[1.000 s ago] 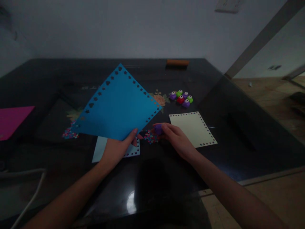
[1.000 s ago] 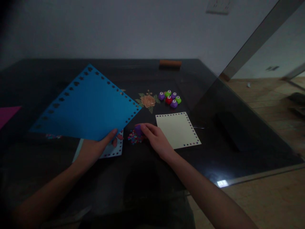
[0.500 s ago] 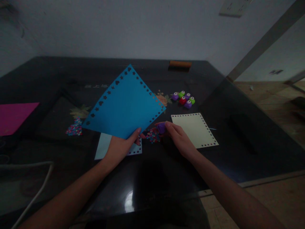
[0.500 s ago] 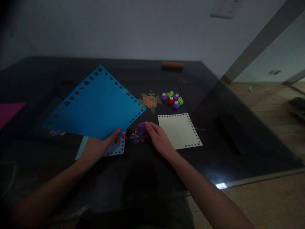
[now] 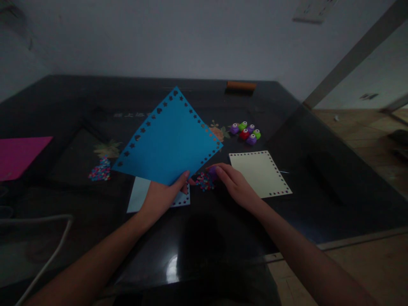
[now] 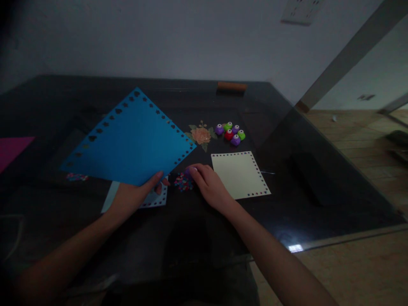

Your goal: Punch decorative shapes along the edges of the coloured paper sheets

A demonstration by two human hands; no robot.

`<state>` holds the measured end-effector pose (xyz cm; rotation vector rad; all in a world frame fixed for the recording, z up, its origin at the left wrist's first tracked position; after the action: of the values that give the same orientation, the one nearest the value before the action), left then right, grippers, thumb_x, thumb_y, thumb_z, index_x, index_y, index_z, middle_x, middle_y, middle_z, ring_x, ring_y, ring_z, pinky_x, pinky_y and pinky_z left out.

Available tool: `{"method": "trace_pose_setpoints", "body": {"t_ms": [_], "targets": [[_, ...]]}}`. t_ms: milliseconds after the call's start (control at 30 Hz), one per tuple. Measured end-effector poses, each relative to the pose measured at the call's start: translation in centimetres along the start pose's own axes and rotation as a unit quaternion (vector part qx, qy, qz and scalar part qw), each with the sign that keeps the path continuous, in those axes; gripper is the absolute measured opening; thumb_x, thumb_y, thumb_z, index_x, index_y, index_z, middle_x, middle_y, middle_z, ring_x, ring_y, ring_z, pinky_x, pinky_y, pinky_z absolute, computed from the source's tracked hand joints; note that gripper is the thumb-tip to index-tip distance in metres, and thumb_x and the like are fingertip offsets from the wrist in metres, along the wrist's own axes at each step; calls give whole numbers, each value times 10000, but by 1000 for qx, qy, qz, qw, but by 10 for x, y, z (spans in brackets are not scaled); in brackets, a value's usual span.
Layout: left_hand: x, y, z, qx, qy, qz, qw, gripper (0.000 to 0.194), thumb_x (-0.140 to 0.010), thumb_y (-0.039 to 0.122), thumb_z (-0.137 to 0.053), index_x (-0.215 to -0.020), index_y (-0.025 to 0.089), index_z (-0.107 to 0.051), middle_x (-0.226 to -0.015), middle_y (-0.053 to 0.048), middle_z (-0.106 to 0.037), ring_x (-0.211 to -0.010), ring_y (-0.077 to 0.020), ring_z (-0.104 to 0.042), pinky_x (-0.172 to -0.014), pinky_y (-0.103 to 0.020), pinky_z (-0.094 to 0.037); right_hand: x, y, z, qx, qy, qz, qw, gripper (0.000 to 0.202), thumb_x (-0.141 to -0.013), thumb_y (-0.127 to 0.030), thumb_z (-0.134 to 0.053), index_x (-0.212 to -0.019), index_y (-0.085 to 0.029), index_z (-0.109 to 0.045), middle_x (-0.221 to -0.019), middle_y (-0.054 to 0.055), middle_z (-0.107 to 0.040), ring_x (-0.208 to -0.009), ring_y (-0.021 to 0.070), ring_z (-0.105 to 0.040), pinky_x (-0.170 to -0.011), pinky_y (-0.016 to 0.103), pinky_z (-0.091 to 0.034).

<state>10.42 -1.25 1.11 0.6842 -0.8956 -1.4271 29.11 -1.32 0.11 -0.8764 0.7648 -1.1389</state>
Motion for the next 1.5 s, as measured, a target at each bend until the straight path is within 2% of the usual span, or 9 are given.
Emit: {"method": "trace_pose_setpoints", "body": {"t_ms": [200,700,967,1167,1367,1500], "targets": [[1,0,0,1,-1,5,1000,349,-785,454,-497,-569,218,-638,-547,-2,-626,-527,-177,-555,-567,-285,-446,1,-1,0,32,-20,16,999,323,-942,-410,-377,-1053,-232,-621,-1037,59,-643,-1000,208,-555,-894,375,-395],[1,3,0,0,-1,1,1000,351,-777,450,-494,-547,225,-634,-508,20,-592,-493,-155,-523,-559,-264,-436,0,1,4,-24,-15,-6,1000,346,-949,-433,-338,-1060,-226,-593,-997,59,-639,-947,198,-578,-872,365,-417],[1,2,0,8,5,0,1000,348,-777,454,-505,-560,215,-635,-528,15,-610,-500,-157,-537,-538,-259,-435,2,-5,4,38,-32,28,998,324,-949,-407,-351,-1071,-212,-579,-1021,68,-629,-954,210,-564,-855,366,-405],[1,0,0,2,1,-3,1000,351,-791,446,-505,-569,211,-642,-537,15,-611,-514,-154,-539,-558,-257,-436,1,-4,5,40,-30,4,999,309,-947,-396,-354,-1050,-202,-571,-970,71,-636,-908,215,-580,-813,370,-415],[0,-1,-1,-5,-10,0,1000,361,-805,450,-486,-596,209,-655,-545,7,-615,-490,-157,-519,-527,-263,-415,1,-2,10,-12,21,-11,1000,279,-923,-403,-412,-1048,-217,-578,-960,54,-642,-846,192,-583,-744,340,-439],[1,0,-1,0,-6,0,1000,360,-798,448,-491,-592,202,-654,-548,2,-619,-517,-162,-543,-559,-267,-432,0,1,10,-114,23,-44,992,294,-875,-378,-498,-1113,-218,-561,-829,19,-623,-656,144,-561,-592,290,-439]]}}
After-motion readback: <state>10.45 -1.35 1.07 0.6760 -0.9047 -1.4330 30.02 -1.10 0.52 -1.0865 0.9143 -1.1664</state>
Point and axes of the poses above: each hand's wrist, its own x-axis away from the middle knuckle, its own z-axis out of the back of the hand, y = z × x, the point moved 5 cm from there along -x, towards the middle knuckle
